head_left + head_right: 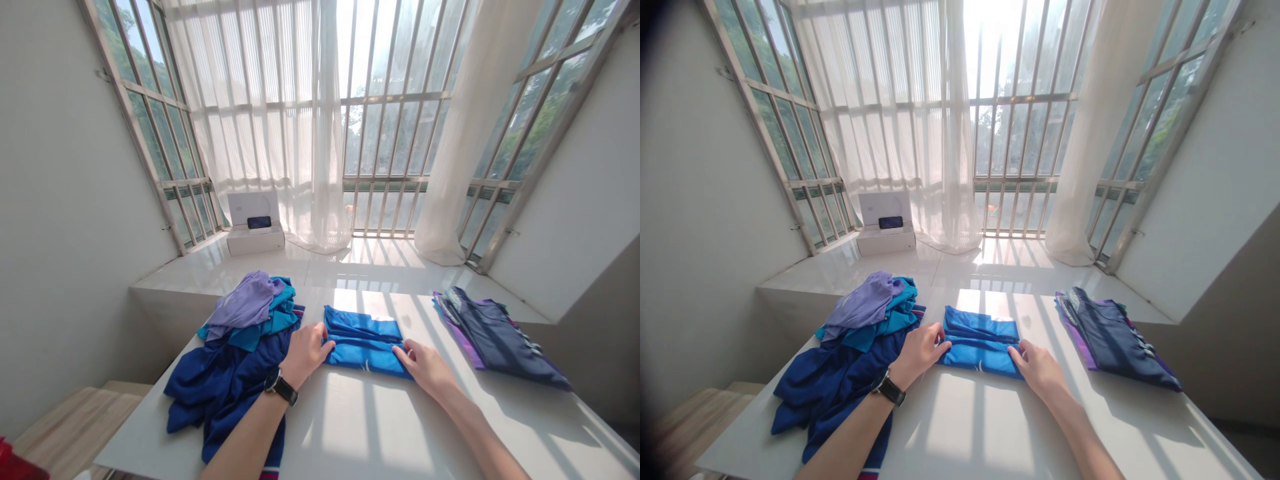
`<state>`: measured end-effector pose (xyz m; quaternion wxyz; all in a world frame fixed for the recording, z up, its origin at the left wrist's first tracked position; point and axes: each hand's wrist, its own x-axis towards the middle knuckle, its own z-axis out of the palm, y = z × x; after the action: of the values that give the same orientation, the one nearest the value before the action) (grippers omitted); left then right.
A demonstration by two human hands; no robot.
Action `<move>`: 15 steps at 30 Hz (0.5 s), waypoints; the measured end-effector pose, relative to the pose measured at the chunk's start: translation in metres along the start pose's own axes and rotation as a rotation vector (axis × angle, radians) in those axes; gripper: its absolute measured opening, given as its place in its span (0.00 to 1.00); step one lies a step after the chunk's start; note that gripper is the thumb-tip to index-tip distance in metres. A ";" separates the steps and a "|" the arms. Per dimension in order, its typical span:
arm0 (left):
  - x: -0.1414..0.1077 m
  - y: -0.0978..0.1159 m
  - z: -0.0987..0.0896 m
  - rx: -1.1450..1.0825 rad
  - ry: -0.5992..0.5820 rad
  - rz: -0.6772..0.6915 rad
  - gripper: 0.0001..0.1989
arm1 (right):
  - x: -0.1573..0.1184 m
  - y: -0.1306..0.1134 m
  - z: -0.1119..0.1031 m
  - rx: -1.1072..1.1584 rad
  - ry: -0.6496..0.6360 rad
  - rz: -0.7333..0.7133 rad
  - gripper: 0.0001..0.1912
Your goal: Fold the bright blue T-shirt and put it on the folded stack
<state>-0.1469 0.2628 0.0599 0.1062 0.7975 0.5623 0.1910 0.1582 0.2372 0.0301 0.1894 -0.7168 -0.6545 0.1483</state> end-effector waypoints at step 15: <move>0.001 0.012 0.015 -0.071 0.019 0.048 0.12 | 0.001 0.003 0.001 0.031 0.010 0.007 0.18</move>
<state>-0.1297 0.2605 0.0513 0.1244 0.8047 0.5369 0.2207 0.1603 0.2380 0.0283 0.2035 -0.7166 -0.6488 0.1554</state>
